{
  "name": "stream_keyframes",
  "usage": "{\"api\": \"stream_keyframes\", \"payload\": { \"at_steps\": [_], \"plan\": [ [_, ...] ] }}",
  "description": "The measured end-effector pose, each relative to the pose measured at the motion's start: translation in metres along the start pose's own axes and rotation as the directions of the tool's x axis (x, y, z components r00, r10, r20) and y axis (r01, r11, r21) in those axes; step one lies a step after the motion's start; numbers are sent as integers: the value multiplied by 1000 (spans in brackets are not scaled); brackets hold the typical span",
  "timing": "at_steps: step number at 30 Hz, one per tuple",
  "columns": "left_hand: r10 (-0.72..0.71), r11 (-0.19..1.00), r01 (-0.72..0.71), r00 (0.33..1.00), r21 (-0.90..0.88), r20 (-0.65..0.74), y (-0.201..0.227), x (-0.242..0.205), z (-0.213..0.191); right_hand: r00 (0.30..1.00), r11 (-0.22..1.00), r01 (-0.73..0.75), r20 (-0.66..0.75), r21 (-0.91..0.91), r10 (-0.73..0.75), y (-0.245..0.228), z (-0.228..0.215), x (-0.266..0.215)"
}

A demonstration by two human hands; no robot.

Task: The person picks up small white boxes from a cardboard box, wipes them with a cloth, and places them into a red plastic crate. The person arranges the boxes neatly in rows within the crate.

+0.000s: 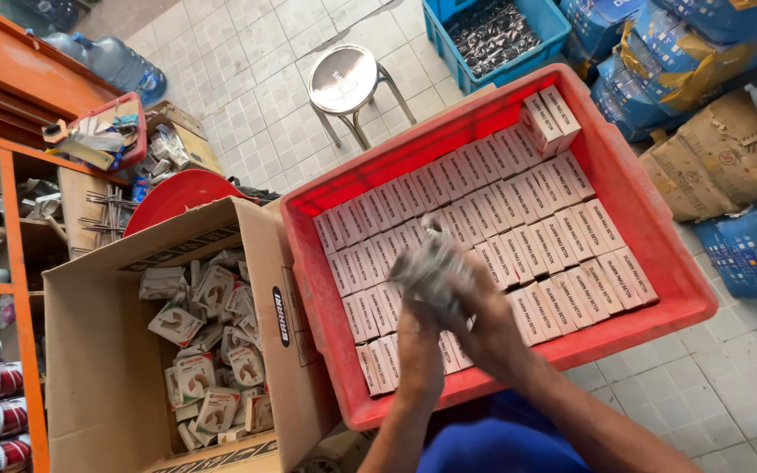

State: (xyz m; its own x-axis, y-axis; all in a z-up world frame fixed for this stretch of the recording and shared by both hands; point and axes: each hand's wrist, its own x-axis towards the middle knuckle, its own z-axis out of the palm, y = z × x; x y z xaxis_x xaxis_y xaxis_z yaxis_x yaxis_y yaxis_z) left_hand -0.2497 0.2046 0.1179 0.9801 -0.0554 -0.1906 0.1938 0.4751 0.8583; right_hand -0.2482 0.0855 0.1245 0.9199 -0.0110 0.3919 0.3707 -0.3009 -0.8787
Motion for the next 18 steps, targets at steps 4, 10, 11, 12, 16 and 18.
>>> {"api": "stream_keyframes", "payload": {
  "at_steps": [4, 10, 11, 12, 16, 18],
  "plan": [
    [-85, 986, 90, 995, -141, 43, 12, -1, -1, 955, 957, 287, 88, -28, -284, 11, -5, -20],
    [-332, 848, 399, 913, -348, 236, 7, -14, -8, 943, 944, -249, -167, 216, 287, 30, -37, 18],
    [-383, 833, 435, 899, -340, 211, 16, -11, -2, 979, 973, -144, -115, 182, 167, 31, -41, 14],
    [-433, 816, 471, 882, -334, 186, 24, -8, 2, 997, 988, -36, -59, 153, 45, 33, -45, 10],
    [-353, 882, 351, 934, -315, 53, 20, 17, -6, 990, 989, 71, 108, 132, -86, 21, -54, 8],
    [-367, 869, 391, 920, -302, 134, -17, 34, -31, 990, 949, 120, 30, 292, -135, 12, -52, 19]
  ]
}}
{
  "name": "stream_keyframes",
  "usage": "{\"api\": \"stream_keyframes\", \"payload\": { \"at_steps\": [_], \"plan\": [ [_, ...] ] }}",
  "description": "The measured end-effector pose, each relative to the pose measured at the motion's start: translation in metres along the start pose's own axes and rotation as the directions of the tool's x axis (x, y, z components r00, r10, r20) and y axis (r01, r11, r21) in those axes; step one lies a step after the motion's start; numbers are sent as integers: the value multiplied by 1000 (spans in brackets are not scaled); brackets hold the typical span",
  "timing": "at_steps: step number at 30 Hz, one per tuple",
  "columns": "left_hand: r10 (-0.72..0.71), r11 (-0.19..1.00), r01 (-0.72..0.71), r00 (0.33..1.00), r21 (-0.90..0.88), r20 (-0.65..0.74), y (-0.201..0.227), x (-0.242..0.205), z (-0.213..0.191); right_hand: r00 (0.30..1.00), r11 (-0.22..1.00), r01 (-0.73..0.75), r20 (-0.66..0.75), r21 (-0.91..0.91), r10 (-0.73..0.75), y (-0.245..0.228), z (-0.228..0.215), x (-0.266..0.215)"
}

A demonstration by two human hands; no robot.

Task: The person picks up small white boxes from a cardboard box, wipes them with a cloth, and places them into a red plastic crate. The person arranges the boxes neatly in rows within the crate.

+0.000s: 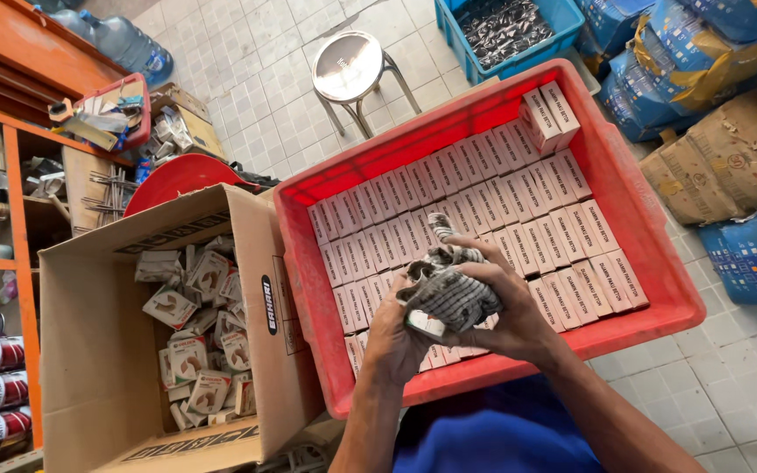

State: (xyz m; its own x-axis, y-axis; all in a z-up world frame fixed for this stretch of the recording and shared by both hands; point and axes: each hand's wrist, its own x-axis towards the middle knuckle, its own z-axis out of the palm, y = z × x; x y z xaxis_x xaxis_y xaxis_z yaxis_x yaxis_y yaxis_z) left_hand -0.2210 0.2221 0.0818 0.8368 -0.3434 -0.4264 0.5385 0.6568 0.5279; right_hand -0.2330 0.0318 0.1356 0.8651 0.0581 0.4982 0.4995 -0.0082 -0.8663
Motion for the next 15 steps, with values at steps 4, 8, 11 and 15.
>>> {"api": "stream_keyframes", "payload": {
  "at_steps": [4, 8, 11, 15],
  "plan": [
    [-47, 998, 50, 997, -38, 65, -2, -25, 37, 964, 980, -181, -181, 78, 192, 50, -6, -19],
    [-125, 987, 118, 990, -111, -59, -18, -6, 48, 924, 988, -156, -354, 0, 146, 28, 5, -10],
    [-91, 996, 90, 988, -11, -126, -29, 0, 51, 986, 986, 76, -139, -146, -96, 3, 11, -17],
    [-67, 912, 42, 997, 409, 48, -53, -8, 18, 993, 972, -9, -120, -234, -19, 45, 6, -45]
  ]
}}
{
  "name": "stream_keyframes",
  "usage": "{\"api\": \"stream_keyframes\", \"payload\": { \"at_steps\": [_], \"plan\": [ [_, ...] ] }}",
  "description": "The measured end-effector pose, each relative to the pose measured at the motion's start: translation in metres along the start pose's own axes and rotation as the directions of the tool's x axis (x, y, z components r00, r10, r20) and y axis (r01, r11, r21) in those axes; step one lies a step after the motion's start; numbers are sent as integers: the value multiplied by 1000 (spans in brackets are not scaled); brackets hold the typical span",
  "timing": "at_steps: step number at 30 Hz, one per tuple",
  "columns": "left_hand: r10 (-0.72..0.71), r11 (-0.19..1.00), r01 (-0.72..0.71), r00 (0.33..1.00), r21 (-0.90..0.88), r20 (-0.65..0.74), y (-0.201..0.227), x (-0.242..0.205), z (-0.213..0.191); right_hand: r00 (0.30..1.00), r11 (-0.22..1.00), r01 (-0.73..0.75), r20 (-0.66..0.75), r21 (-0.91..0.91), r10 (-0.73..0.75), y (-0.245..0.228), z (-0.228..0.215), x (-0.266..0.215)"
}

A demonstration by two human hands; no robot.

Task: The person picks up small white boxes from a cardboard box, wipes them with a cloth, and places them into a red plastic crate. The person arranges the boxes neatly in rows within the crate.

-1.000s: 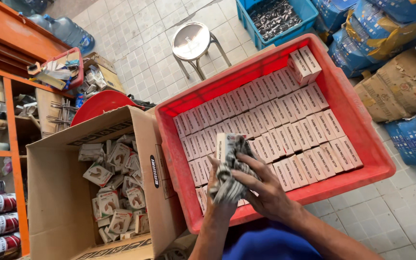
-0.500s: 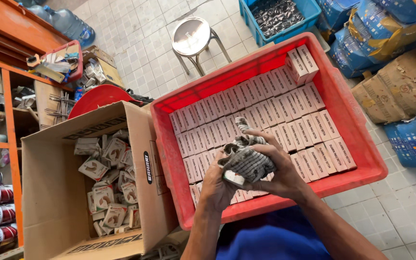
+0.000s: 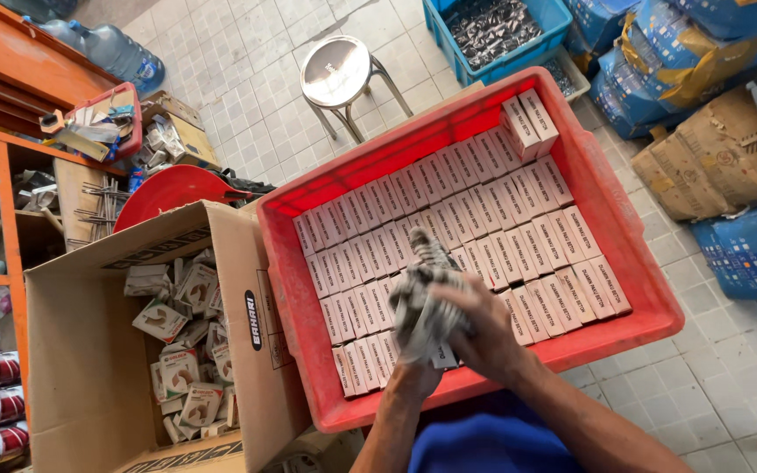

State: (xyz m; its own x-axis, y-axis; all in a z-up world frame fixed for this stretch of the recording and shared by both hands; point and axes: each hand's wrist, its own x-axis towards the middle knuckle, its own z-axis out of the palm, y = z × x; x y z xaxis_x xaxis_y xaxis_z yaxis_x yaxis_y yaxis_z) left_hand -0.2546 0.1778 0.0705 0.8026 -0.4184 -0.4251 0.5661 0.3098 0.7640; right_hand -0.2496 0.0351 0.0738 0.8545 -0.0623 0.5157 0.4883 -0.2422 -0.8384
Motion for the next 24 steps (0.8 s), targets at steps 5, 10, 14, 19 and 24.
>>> {"api": "stream_keyframes", "payload": {
  "at_steps": [5, 10, 14, 19, 24],
  "plan": [
    [67, 885, -145, 980, 442, 187, 48, -4, 21, 962, 957, -250, -77, 145, 263, 18, -23, 40],
    [111, 667, -192, 981, 720, 159, 89, -14, 31, 981, 959, -191, 52, 208, 184, 25, -63, 43],
    [61, 845, -157, 978, 511, 199, 77, -6, 31, 979, 982, -190, 71, -13, 190, 26, -72, 52],
    [-30, 882, 0, 998, -472, -56, 32, 26, 19, 999, 993, 27, 34, 118, -32, 21, -57, 14],
    [25, 814, -68, 996, -577, -82, 63, 27, 60, 982, 961, 191, 30, -198, -189, 20, -49, 6]
  ]
}}
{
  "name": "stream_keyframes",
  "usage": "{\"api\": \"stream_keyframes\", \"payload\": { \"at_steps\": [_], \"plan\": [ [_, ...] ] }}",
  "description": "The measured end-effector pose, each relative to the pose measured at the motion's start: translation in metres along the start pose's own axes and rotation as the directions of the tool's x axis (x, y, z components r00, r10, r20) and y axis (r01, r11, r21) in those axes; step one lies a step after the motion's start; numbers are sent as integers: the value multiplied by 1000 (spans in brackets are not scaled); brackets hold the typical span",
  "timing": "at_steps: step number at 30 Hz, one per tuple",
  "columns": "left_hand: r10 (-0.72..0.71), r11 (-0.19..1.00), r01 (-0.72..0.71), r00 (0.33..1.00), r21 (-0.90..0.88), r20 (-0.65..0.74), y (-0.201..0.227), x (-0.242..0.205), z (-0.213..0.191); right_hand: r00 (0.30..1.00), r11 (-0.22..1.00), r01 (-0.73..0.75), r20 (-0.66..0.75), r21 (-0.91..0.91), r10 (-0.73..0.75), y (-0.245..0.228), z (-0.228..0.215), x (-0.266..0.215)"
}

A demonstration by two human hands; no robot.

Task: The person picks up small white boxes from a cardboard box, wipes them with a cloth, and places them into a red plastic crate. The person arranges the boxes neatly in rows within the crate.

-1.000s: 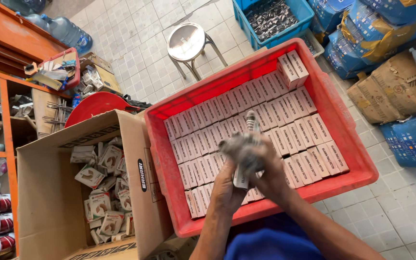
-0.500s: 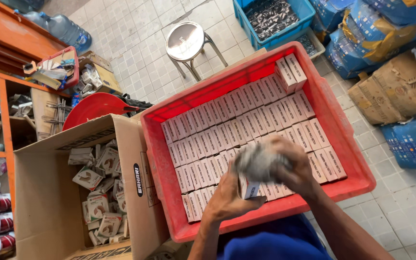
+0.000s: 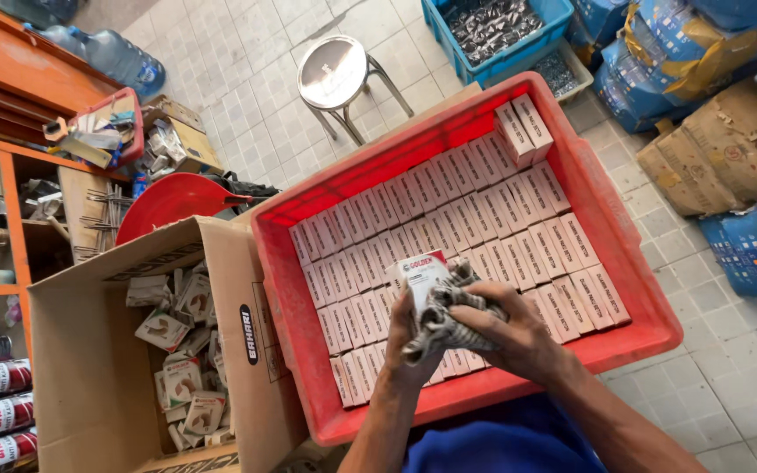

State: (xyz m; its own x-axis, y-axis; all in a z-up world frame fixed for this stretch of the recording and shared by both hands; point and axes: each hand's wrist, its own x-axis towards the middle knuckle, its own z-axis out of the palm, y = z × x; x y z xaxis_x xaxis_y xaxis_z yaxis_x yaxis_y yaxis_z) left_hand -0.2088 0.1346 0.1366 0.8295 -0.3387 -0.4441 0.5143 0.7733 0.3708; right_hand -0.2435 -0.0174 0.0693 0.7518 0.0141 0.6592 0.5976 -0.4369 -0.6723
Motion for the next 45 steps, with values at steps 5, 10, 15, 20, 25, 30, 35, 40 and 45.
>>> {"api": "stream_keyframes", "payload": {
  "at_steps": [5, 10, 15, 20, 25, 30, 35, 40, 45],
  "plan": [
    [182, 921, -193, 981, 339, 67, 4, 9, -20, 981, 978, -194, -49, -81, 190, 33, -32, -15],
    [154, 826, -121, 988, 551, -13, 2, 8, 18, 983, 984, -163, 99, 77, 155, 18, -22, -8],
    [135, 356, 124, 974, 926, -182, 15, 9, 88, 771, 748, -267, 331, -608, 544, 61, -53, -24],
    [41, 728, 37, 994, 684, -98, 0, 86, -31, 756, 604, -262, 228, -753, 613, 64, -71, -33],
    [-128, 547, 85, 992, 833, -17, 13, 97, 1, 721, 681, -503, 176, -532, 670, 74, -66, -9],
    [-289, 255, 132, 956, 958, -55, 21, 104, 18, 758, 854, -448, 394, -264, 520, 100, -55, 13],
    [93, 575, -11, 994, 818, -52, -7, 144, 3, 689, 744, -643, 290, -180, 665, 94, -33, 20],
    [243, 636, -21, 954, 771, -174, -40, 233, -23, 754, 779, -621, 206, -88, 624, 101, -32, 18],
    [311, 617, 17, 913, 787, -263, -45, 293, 12, 586, 650, -747, 325, -139, 742, 103, -38, 10]
  ]
}}
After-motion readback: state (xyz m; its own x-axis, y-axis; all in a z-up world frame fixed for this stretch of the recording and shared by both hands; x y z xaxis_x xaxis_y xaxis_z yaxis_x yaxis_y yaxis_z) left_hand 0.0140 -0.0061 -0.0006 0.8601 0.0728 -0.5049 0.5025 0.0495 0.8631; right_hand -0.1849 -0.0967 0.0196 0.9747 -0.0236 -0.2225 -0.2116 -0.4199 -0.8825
